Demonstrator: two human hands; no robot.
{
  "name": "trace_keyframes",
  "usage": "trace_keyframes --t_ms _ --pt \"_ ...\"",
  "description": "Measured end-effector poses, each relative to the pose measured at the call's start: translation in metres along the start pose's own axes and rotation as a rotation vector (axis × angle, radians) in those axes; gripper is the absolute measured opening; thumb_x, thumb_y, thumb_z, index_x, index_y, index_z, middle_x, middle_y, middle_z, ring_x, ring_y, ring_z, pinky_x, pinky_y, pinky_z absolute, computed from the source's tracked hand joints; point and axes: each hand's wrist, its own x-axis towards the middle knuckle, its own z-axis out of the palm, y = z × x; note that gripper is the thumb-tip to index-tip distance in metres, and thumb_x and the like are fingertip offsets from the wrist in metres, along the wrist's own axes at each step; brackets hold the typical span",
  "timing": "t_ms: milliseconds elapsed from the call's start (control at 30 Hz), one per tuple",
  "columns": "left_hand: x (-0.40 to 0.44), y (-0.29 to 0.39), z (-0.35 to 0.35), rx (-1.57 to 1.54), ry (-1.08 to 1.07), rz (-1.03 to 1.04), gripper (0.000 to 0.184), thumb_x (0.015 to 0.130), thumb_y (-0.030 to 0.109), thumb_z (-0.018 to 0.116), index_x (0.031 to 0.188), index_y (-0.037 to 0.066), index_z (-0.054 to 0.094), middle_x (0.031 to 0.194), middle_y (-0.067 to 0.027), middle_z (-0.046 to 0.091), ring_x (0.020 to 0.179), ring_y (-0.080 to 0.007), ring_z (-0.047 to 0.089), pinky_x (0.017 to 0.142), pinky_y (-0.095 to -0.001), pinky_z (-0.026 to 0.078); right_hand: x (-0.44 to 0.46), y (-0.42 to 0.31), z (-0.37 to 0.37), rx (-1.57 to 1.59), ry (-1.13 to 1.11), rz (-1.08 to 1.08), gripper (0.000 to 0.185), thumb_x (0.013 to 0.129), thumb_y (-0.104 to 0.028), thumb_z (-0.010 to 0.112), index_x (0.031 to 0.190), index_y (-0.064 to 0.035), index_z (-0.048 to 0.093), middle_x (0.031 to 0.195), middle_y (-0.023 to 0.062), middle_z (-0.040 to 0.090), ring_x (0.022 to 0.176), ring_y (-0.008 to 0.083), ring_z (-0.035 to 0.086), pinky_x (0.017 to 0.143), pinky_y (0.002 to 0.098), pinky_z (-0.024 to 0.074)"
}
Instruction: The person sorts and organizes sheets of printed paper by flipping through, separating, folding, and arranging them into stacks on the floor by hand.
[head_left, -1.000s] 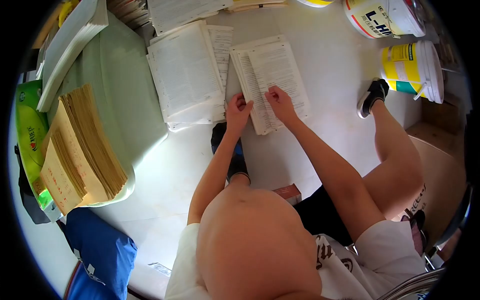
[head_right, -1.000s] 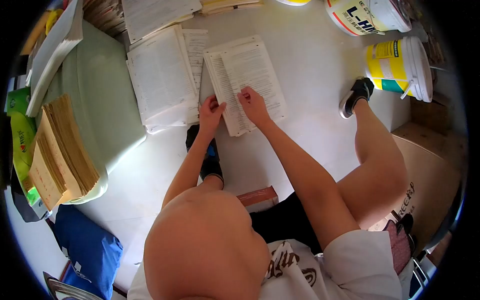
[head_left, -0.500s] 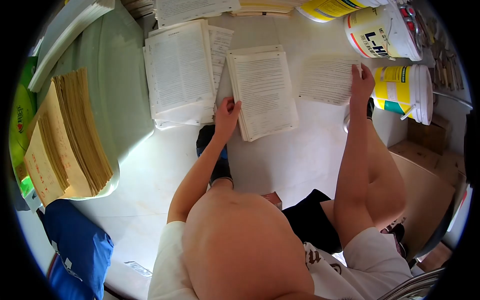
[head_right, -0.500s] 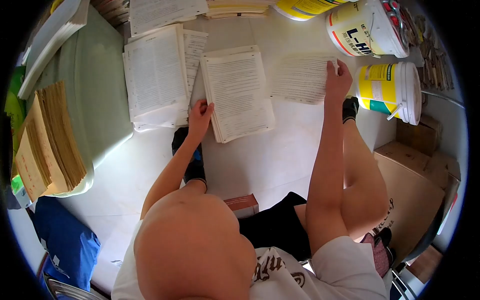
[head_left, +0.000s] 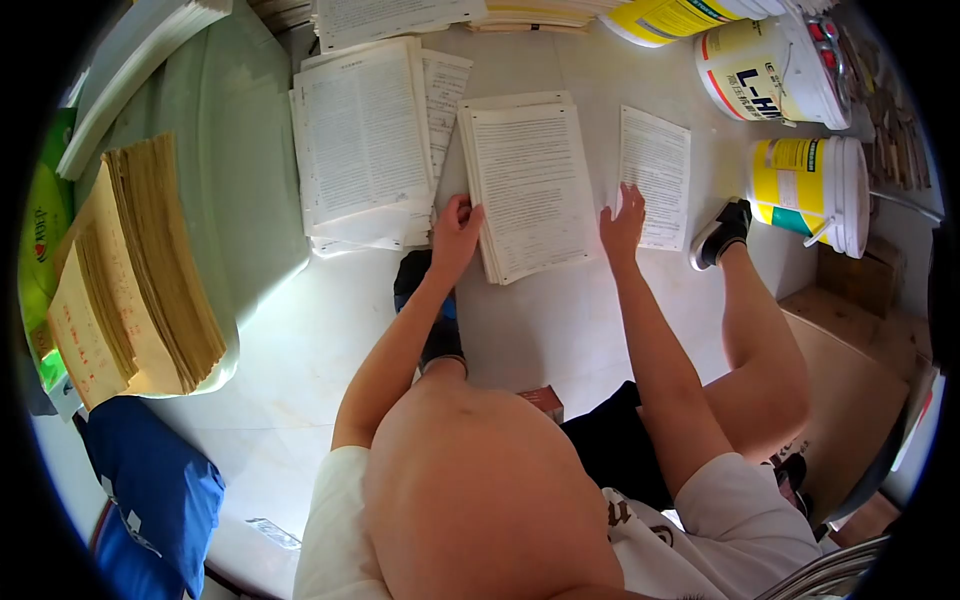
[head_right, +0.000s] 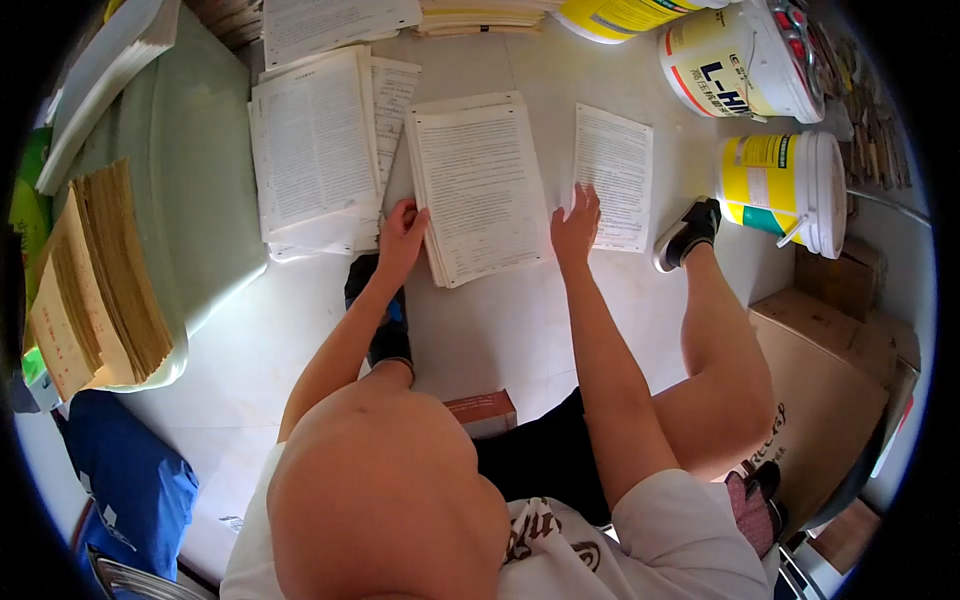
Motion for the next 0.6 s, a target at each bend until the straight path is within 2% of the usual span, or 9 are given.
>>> trace_keyframes --t_ms 200,267,367,433,467,500,533,600 --pt "0.000 -0.002 0.002 0.035 0.002 -0.014 0.027 0.103 0.016 0.064 0.121 -0.003 0.059 0.099 -0.0074 0.073 0.087 -0.0100 0.066 0.077 -0.0265 0.052 0.000 -0.008 0.001 0.032 -0.008 0.076 0.060 0.087 -0.008 0.067 0.145 -0.0028 0.053 0.156 0.0228 0.042 0.141 0.0442 0.042 0.116 0.0520 0.0387" --pt "0.003 -0.007 0.002 -0.012 0.021 0.021 0.033 0.100 0.020 0.068 0.122 -0.004 0.060 0.093 -0.0080 0.074 0.084 -0.0137 0.069 0.077 -0.0294 0.054 0.000 -0.019 -0.001 0.023 0.000 0.077 0.061 0.087 -0.007 0.067 0.146 -0.0032 0.052 0.156 0.0229 0.041 0.141 0.0443 0.042 0.116 0.0519 0.0387" --pt "0.003 -0.009 0.002 0.030 0.017 0.042 0.034 0.100 0.021 0.070 0.121 -0.003 0.060 0.092 -0.0081 0.074 0.084 -0.0131 0.068 0.076 -0.0285 0.054 -0.003 -0.034 0.005 0.042 0.001 0.135 0.057 0.088 -0.007 0.066 0.143 -0.0020 0.052 0.152 0.0232 0.044 0.140 0.0440 0.042 0.116 0.0512 0.0381" --pt "0.003 -0.007 0.002 0.020 0.019 0.031 0.035 0.099 0.022 0.071 0.121 -0.003 0.060 0.092 -0.0080 0.073 0.084 -0.0127 0.068 0.076 -0.0280 0.054 -0.002 -0.045 0.016 0.139 0.046 0.008 0.052 0.090 -0.009 0.065 0.140 -0.0007 0.052 0.146 0.0232 0.047 0.137 0.0437 0.044 0.115 0.0509 0.0374" --pt "0.003 -0.006 0.003 0.008 0.021 0.019 0.036 0.099 0.022 0.072 0.121 -0.003 0.060 0.093 -0.0079 0.073 0.084 -0.0123 0.068 0.075 -0.0275 0.053 -0.005 -0.078 0.007 0.164 0.077 -0.039 0.046 0.092 -0.010 0.065 0.136 0.0002 0.053 0.139 0.0231 0.051 0.132 0.0430 0.047 0.114 0.0513 0.0369" --pt "0.001 0.000 0.003 0.005 0.023 0.019 0.036 0.099 0.022 0.072 0.121 -0.003 0.060 0.093 -0.0079 0.073 0.084 -0.0123 0.068 0.075 -0.0275 0.053 -0.007 -0.096 0.010 0.245 0.085 -0.175 0.046 0.091 -0.009 0.067 0.134 0.0004 0.054 0.136 0.0229 0.053 0.131 0.0424 0.048 0.114 0.0503 0.0375" --pt "-0.002 0.008 0.003 -0.005 0.020 0.006 0.035 0.099 0.021 0.073 0.120 -0.003 0.060 0.093 -0.0078 0.073 0.084 -0.0115 0.067 0.075 -0.0269 0.053 -0.011 -0.125 0.002 0.402 -0.035 -0.183 0.044 0.090 -0.009 0.069 0.131 0.0011 0.055 0.136 0.0230 0.056 0.132 0.0419 0.049 0.113 0.0489 0.0394" --pt "-0.003 0.016 0.003 -0.016 0.018 -0.007 0.034 0.098 0.021 0.073 0.119 -0.003 0.060 0.093 -0.0077 0.073 0.084 -0.0108 0.067 0.075 -0.0264 0.053 -0.025 -0.162 0.001 0.426 -0.163 -0.292 0.037 0.091 -0.012 0.071 0.125 -0.0017 0.060 0.141 0.0214 0.057 0.130 0.0424 0.053 0.110 0.0489 0.0429"
